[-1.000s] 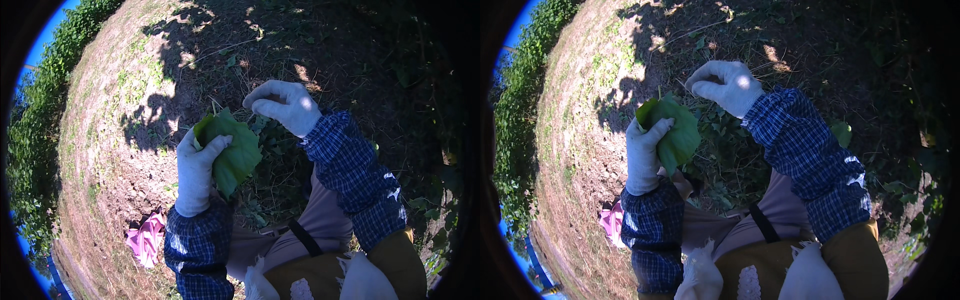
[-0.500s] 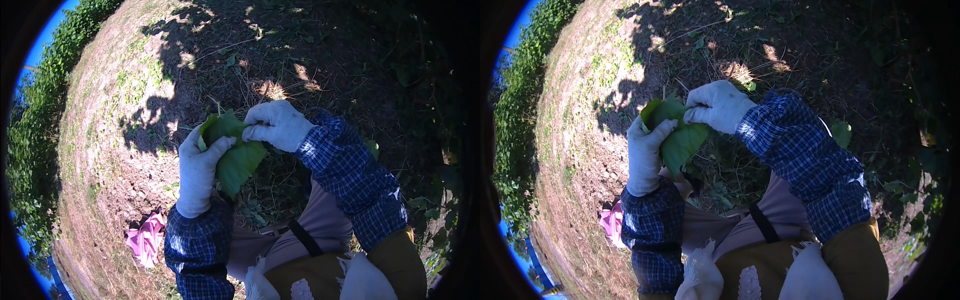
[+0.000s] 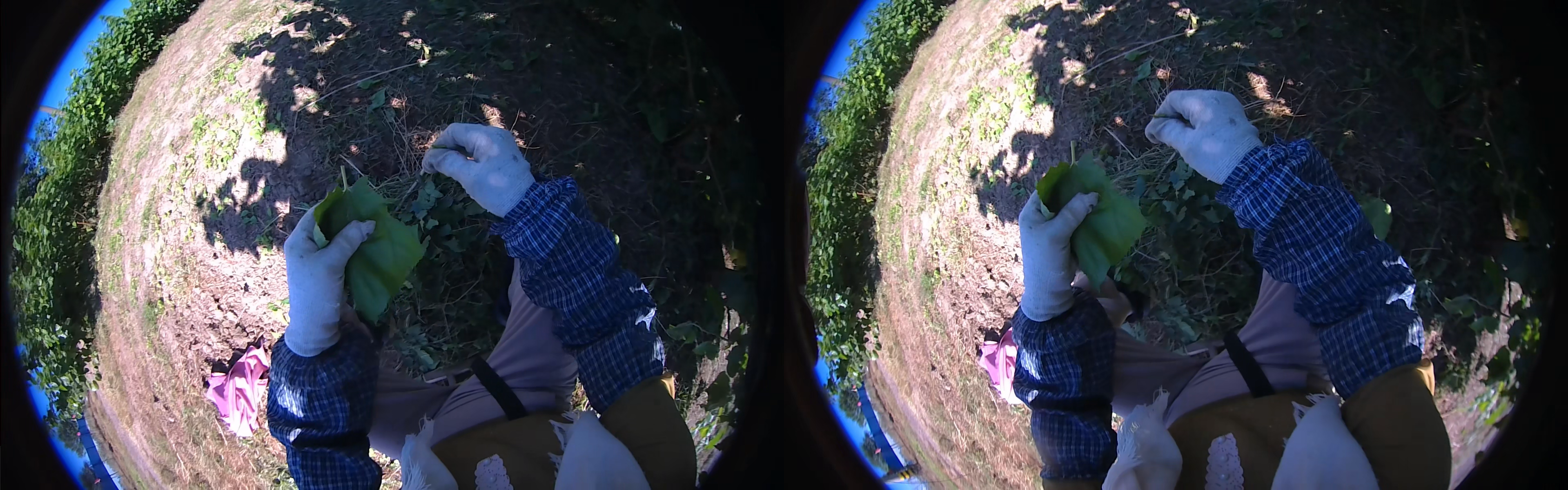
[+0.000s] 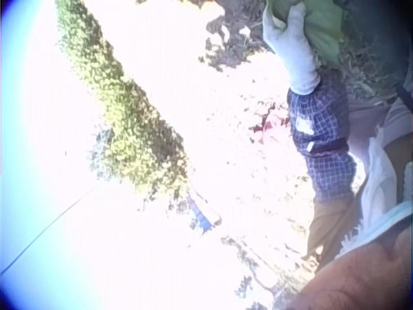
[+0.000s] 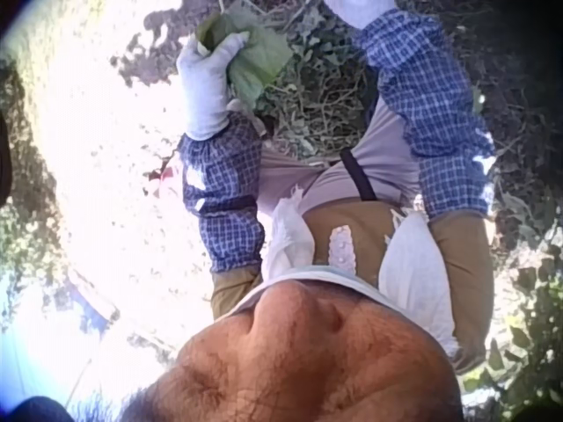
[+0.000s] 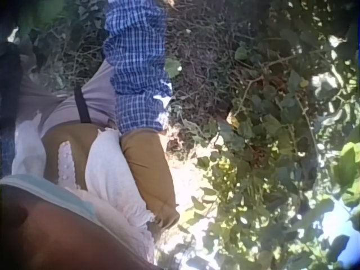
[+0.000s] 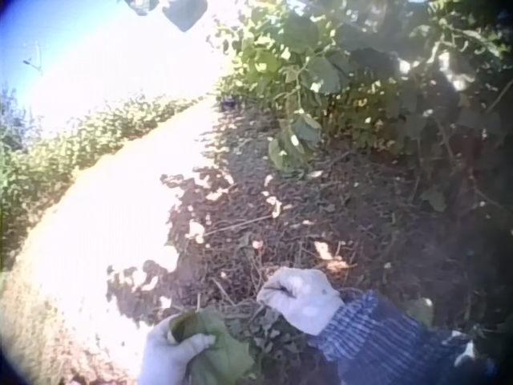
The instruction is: The person sits on the ground and handles green leaves with gloved hands, separating and arranging them. The person continues to pick up and sort leaves throughout the clip.
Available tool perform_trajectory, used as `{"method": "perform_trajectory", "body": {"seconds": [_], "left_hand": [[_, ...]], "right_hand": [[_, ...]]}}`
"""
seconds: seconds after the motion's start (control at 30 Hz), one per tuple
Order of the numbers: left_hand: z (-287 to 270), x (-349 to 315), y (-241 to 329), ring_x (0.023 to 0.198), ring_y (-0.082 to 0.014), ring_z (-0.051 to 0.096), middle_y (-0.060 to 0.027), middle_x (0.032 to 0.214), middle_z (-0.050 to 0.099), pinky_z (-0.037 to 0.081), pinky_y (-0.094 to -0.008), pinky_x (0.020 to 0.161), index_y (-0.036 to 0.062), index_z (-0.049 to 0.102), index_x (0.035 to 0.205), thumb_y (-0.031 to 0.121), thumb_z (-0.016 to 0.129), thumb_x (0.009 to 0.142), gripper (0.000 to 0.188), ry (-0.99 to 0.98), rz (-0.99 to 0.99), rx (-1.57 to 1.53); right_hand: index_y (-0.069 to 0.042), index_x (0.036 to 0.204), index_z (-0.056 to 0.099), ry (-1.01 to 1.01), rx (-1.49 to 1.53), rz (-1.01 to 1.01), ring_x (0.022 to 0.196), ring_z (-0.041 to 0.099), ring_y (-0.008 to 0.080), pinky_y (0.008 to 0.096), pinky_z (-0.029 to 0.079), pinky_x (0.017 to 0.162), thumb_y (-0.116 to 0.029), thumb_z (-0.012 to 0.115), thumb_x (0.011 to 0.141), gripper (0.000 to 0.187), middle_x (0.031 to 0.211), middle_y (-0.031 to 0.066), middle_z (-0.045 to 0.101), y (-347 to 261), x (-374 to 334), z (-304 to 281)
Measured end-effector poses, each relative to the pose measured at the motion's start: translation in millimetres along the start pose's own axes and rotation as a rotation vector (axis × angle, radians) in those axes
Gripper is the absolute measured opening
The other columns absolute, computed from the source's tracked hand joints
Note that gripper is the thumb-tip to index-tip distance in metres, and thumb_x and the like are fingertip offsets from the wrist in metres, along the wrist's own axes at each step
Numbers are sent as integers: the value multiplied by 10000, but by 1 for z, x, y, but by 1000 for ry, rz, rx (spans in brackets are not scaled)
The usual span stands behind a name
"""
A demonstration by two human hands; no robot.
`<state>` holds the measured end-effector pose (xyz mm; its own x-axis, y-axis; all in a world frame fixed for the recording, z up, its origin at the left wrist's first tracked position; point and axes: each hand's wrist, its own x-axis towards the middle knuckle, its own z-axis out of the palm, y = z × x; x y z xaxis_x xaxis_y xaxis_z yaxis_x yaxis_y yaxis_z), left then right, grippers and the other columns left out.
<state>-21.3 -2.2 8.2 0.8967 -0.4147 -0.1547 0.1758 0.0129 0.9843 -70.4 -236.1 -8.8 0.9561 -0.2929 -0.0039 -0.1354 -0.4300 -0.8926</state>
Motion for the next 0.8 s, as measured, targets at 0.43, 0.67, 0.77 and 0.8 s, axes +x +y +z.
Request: {"method": "perform_trajectory", "body": {"seconds": [0.43, 0.67, 0.77, 0.8], "left_hand": [[1, 3, -2, 960, -153, 678, -101, 1092, 712, 548, -285, 886, -60, 607, 1274, -14, 715, 862, 428, 33, 4, 65], [5, 5, -4, 943, -146, 680, -96, 1080, 716, 554, -277, 864, -56, 617, 1261, -2, 723, 866, 412, 26, 66, 80], [8, 5, -3, 930, -146, 682, -96, 1071, 717, 557, -271, 849, -57, 622, 1250, 4, 726, 869, 400, 24, 87, 90], [9, 5, -3, 925, -146, 683, -97, 1067, 718, 558, -269, 844, -57, 623, 1246, 6, 727, 870, 396, 22, 88, 99]], "right_hand": [[-8, 1014, 727, -481, 57, -13, 785, 658, 137, 315, 533, 750, -309, 717, 930, 313, 837, 72, 713, -6, -9, 28], [-30, 965, 737, -237, -76, -153, 776, 707, 204, 344, 553, 722, -258, 732, 897, 238, 808, 112, 723, -2, -10, 34], [-29, 943, 735, -189, -128, -167, 779, 713, 228, 353, 557, 723, -253, 734, 892, 230, 808, 125, 722, -5, -10, 33], [-27, 935, 732, -182, -130, -163, 771, 710, 229, 353, 556, 723, -257, 734, 893, 234, 801, 126, 719, -5, -10, 32]]}}
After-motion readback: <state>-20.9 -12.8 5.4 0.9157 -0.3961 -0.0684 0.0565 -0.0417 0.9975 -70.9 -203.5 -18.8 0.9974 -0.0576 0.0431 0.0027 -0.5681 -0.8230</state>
